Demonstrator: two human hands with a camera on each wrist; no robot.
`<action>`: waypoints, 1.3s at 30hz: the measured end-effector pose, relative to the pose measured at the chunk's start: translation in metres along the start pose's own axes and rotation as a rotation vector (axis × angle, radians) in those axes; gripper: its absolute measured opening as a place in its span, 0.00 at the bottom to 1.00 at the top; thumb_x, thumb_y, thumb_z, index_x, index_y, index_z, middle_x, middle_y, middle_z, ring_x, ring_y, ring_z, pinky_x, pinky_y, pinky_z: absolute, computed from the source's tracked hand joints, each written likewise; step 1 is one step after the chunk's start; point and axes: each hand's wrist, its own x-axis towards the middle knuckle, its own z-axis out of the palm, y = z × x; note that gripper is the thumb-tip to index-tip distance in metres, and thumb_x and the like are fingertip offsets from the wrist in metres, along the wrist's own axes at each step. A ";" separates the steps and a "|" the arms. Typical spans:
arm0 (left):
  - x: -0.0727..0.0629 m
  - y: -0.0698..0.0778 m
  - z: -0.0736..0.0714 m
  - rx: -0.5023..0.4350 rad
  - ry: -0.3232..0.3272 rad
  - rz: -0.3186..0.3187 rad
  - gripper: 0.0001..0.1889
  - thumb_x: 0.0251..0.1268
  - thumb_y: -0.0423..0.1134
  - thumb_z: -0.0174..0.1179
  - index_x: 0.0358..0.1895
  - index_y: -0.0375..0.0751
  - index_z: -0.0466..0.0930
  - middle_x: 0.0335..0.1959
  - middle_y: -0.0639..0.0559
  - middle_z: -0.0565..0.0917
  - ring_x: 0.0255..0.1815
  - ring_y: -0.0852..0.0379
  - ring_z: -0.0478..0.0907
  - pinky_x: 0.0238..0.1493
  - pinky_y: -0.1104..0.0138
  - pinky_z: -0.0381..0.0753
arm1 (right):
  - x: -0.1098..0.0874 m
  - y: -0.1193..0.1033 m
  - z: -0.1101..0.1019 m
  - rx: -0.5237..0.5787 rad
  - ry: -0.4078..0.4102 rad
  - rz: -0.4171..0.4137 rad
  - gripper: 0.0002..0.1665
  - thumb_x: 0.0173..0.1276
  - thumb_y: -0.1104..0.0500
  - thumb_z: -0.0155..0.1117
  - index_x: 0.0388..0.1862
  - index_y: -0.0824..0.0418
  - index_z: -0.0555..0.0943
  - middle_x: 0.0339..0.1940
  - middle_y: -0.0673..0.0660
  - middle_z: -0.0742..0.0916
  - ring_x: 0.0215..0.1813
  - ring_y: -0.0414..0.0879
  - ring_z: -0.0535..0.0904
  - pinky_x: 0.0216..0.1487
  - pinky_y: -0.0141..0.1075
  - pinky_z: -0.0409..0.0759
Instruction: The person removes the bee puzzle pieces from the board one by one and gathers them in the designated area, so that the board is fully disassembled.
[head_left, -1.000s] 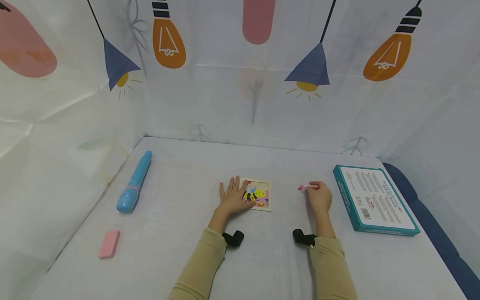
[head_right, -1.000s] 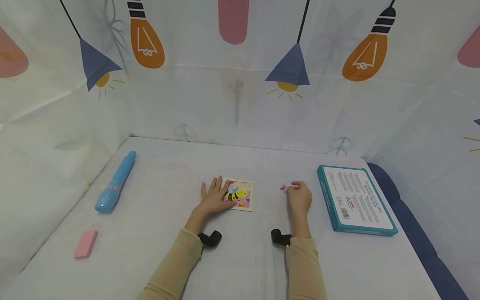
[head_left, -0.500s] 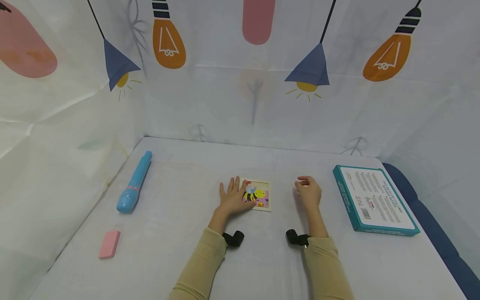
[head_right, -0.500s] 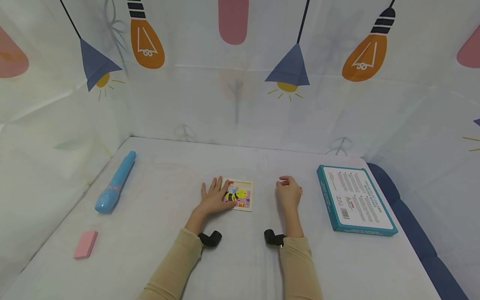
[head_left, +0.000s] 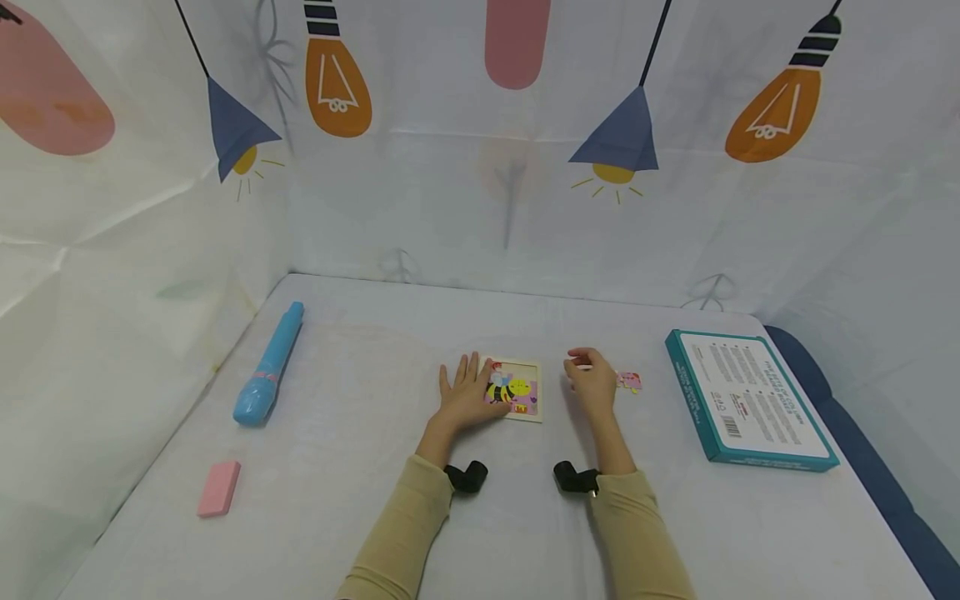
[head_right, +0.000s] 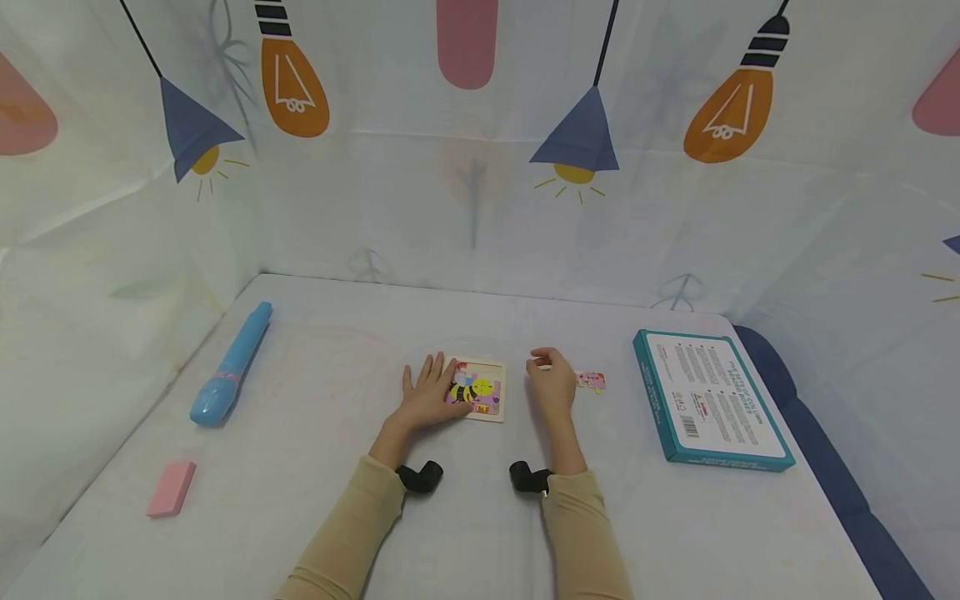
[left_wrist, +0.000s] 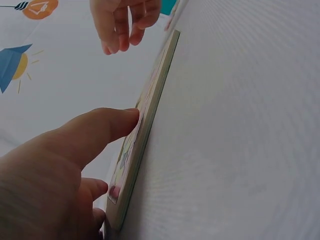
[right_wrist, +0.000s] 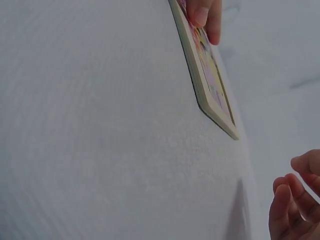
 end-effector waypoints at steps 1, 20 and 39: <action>0.000 0.000 0.000 -0.002 0.000 0.000 0.48 0.54 0.62 0.56 0.73 0.42 0.48 0.74 0.42 0.42 0.75 0.46 0.33 0.66 0.44 0.23 | 0.000 -0.001 0.002 -0.004 -0.005 0.000 0.12 0.59 0.63 0.60 0.42 0.65 0.80 0.35 0.62 0.83 0.22 0.37 0.73 0.21 0.25 0.73; 0.001 -0.007 -0.002 -0.018 -0.016 0.001 0.46 0.54 0.60 0.57 0.73 0.41 0.49 0.74 0.39 0.41 0.75 0.45 0.34 0.68 0.46 0.27 | -0.019 -0.025 0.045 -0.172 -0.198 -0.085 0.09 0.60 0.59 0.63 0.38 0.61 0.82 0.33 0.57 0.83 0.35 0.49 0.75 0.34 0.37 0.69; -0.002 -0.009 -0.007 -0.015 -0.009 0.013 0.42 0.59 0.58 0.54 0.72 0.42 0.51 0.74 0.37 0.42 0.74 0.44 0.36 0.69 0.47 0.31 | -0.025 -0.031 0.067 -0.462 -0.309 -0.260 0.14 0.56 0.52 0.68 0.36 0.60 0.84 0.31 0.57 0.80 0.34 0.50 0.74 0.32 0.40 0.71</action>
